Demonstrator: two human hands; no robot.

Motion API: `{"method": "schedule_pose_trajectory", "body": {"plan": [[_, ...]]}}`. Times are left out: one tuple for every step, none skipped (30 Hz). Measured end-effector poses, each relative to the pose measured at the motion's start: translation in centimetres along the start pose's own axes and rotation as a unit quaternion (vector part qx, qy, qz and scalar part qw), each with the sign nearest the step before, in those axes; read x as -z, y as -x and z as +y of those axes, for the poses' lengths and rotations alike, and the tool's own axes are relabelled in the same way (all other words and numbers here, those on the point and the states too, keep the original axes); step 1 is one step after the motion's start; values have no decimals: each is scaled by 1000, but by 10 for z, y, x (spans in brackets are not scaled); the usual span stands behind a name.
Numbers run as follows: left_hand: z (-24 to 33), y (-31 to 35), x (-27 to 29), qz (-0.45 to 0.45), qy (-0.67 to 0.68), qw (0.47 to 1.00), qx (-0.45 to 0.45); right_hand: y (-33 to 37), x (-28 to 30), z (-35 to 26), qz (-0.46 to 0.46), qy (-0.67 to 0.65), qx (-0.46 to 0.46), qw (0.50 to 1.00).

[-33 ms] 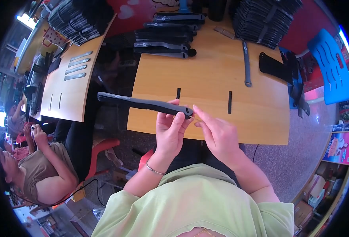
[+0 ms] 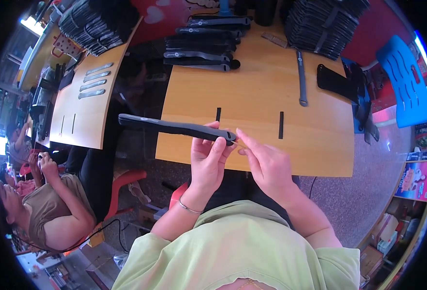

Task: The person is inspecting and cleaning black flexible straps using a small wooden tool at a workbench.

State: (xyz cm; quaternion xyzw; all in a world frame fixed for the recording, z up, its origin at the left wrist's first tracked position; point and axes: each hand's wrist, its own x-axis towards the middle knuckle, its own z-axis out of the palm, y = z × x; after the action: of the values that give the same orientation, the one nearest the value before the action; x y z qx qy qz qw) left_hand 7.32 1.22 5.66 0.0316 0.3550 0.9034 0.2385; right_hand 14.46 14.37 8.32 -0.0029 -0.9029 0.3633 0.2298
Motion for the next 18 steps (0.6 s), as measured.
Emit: {"method": "schedule_pose_trajectory", "body": {"plan": [[0, 0, 1, -2, -1, 1000, -6, 1, -1, 0, 7, 9, 3, 1000], [0, 0, 1, -4, -1, 1000, -11, 1, -1, 0, 7, 9, 3, 1000], [-1, 1, 2, -4, -1, 1000, -11, 1, -2, -1, 15, 5, 2, 1000], [-1, 1, 2, -2, -10, 1000, -24, 1, -3, -2, 23, 2, 0, 1000], [-2, 1, 2, -1, -20, 999, -37, 1, -3, -3, 23, 2, 1, 1000], [-2, 2, 1, -1, -20, 999, -38, 2, -4, -4, 25, 3, -6, 1000], [-2, 2, 1, 2, -37, 998, -55, 3, -4, -6, 27, 5, -13, 1000], [-3, 2, 0, 6, -54, 996, -72, 2, -4, -8, 27, 6, -14, 1000], [-4, 2, 0, 5, -54, 996, -72, 1, -4, -11, 20, 9, -27, 999], [-5, 2, 0, 9, -81, 992, -101, 0, -4, -13, 13, 12, -40, 999], [-6, 2, 1, 13, -108, 986, -130, 0, -6, -14, 14, 12, -40, 999], [-7, 1, 3, 13, -108, 985, -130, -1, -8, -15, 21, -23, -45, 999], [-8, 0, 7, 12, -160, 972, -174, -1, -10, -16, 28, -58, -50, 997], [-9, 0, 9, 12, -211, 953, -217, -3, -9, -20, 28, -58, -50, 997], [-7, 2, 10, 15, -237, 944, -227, -5, -7, -26, -17, -187, -156, 970], [-6, 2, 8, 14, -237, 945, -227, -6, -6, -28, -62, -309, -258, 914], [-5, 2, 6, 13, -251, 936, -246, -5, -7, -27, -61, -308, -257, 914], [-4, 2, 5, 12, -265, 927, -265, -4, -9, -25, -72, -361, -270, 890]]}}
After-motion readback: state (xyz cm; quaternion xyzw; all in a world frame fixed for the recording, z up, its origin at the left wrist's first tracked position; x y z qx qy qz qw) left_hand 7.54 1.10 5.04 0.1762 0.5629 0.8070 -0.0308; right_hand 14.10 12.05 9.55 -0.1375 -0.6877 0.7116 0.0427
